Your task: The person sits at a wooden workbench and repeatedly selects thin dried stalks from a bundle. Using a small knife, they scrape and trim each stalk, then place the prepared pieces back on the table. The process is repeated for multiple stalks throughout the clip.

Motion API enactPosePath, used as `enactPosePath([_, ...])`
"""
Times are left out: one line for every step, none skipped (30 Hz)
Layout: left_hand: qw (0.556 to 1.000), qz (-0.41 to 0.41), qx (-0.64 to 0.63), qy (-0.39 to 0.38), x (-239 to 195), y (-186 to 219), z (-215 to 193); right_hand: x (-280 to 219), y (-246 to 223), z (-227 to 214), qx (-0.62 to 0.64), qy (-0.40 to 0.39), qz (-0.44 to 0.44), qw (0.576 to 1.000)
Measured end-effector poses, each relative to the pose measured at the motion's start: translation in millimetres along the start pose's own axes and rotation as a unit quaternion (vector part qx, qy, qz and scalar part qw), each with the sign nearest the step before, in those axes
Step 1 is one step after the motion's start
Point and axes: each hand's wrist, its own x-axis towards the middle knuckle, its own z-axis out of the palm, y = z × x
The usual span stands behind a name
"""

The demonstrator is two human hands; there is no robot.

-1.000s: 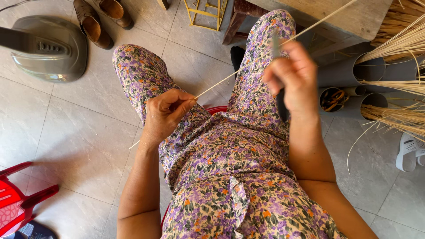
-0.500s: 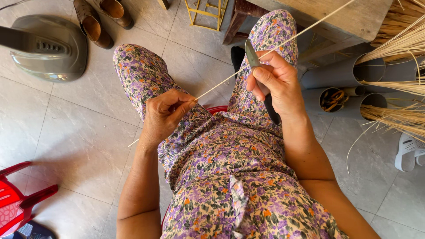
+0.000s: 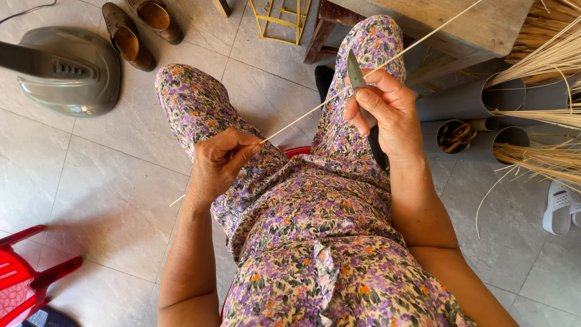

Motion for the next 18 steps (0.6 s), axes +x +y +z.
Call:
enactPosePath([1.000,0.005,0.008,-0.001,-0.2,-0.7,0.0,-0.1,0.0,-1.0,0.002,-0.001,0.000,1.000])
enactPosePath([1.000,0.008,0.015,-0.001,-1.2,-1.5,-0.9,-0.1,0.9,-1.3,0.004,-0.002,0.000,1.000])
enactPosePath([1.000,0.012,0.023,-0.002,-2.4,-2.7,-2.0,-0.5,1.5,-1.9,0.003,0.012,0.003,1.000])
enactPosePath([1.000,0.013,0.026,0.003,-2.9,-4.1,-3.1,-0.5,1.7,-3.4,0.001,0.026,0.004,1.000])
enactPosePath([0.999,0.013,0.030,0.008,-3.9,-5.6,-4.7,-0.8,1.3,-5.7,-0.001,0.039,0.006,0.999])
enactPosePath([0.999,0.014,0.032,0.013,-5.2,-7.1,-6.3,-1.7,-1.0,-10.5,-0.002,0.047,-0.005,0.999])
enactPosePath([1.000,0.008,0.021,0.014,-6.8,-8.5,-9.0,-2.6,-4.6,-17.2,-0.004,0.055,-0.016,0.998])
enactPosePath([1.000,0.003,0.010,0.014,-7.4,-10.4,-11.8,-3.3,-7.3,-23.9,-0.006,0.064,-0.028,0.997])
enactPosePath([1.000,-0.001,-0.001,0.014,-7.3,-12.6,-13.0,-3.9,-7.6,-29.0,-0.008,0.066,-0.035,0.997])
enactPosePath([1.000,-0.002,0.009,0.011,-8.7,-14.6,-13.4,-5.3,-6.9,-33.1,-0.010,0.068,-0.040,0.997])
enactPosePath([1.000,-0.002,0.019,0.008,-10.2,-16.4,-14.4,-6.6,-6.2,-37.1,-0.011,0.069,-0.045,0.997])
enactPosePath([1.000,-0.003,0.029,0.006,-11.9,-18.3,-15.3,-6.4,-5.3,-40.6,0.002,0.079,-0.046,0.996])
enactPosePath([1.000,-0.006,0.025,0.008,-13.6,-19.8,-15.6,-5.9,-5.2,-43.7,0.016,0.088,-0.046,0.995])
enactPosePath([1.000,-0.006,0.021,0.011,-13.7,-20.8,-16.6,-4.2,-6.4,-46.6,0.029,0.098,-0.049,0.994])
enactPosePath([1.000,-0.007,0.018,0.014,-13.5,-21.4,-17.7,-3.4,-9.7,-49.6,0.028,0.105,-0.060,0.992])
enactPosePath([1.000,-0.010,0.015,0.017,-12.7,-22.0,-19.1,-4.1,-14.7,-52.9,0.026,0.114,-0.071,0.991])
enactPosePath([1.000,-0.013,0.012,0.020,-11.5,-22.4,-21.0,-4.5,-18.4,-54.0,0.024,0.122,-0.082,0.989])
enactPosePath([1.000,-0.017,0.009,0.022,-12.1,-22.2,-21.5,-6.4,-22.0,-53.4,0.006,0.122,-0.072,0.990])
